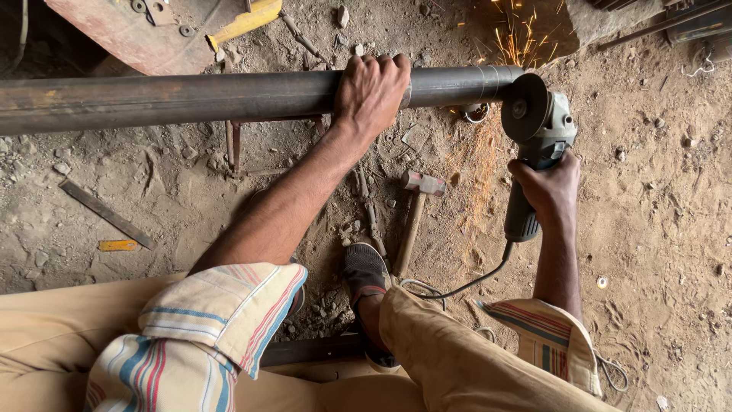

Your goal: The person uses an angle grinder to cut a metal pipe, generating sparks. They hold the pipe with one hand and operate the grinder with the other, pausing briefly to reposition the tool before continuing the cut.

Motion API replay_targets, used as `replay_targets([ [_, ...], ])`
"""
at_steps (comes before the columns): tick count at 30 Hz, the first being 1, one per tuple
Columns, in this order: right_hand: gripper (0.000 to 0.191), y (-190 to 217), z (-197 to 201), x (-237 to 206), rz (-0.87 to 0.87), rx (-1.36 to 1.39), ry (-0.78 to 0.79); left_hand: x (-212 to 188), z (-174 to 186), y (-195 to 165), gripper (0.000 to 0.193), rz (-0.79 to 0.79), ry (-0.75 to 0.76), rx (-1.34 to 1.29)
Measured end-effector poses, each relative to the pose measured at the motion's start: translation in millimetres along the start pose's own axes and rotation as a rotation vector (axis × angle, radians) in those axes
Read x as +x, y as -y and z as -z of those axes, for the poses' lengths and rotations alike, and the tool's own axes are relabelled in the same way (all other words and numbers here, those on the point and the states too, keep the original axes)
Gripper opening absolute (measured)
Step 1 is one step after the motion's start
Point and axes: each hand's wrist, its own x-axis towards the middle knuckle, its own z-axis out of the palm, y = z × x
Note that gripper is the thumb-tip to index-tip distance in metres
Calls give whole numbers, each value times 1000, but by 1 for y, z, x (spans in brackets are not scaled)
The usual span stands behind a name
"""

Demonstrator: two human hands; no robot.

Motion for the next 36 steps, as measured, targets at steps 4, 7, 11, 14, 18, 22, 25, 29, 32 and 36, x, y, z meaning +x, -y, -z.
replay_targets([
  [4,28,0,-1,-1,-44,-15,-1,0,2,-1,65,9,-36,0],
  [7,27,2,0,-1,-28,12,10,-1,1,-2,63,3,-115,40],
  [11,29,2,2,0,-8,37,15,-2,-4,-1,58,-5,-129,90],
  [14,29,1,3,0,28,50,34,-3,-8,-1,49,-13,-159,91],
  [18,32,-1,4,1,16,41,28,-3,-4,-1,51,15,-103,8],
  [22,34,1,4,-1,14,57,11,3,9,9,108,184,132,-466],
  [25,41,3,5,-3,-36,21,-31,6,12,18,78,103,314,-333],
  [29,31,5,6,-1,5,4,2,3,5,16,73,121,222,-328],
  [32,29,5,6,1,9,24,15,-3,-1,12,70,118,174,-307],
  [36,26,5,9,2,-15,-19,-1,-4,-2,11,64,85,112,-250],
])
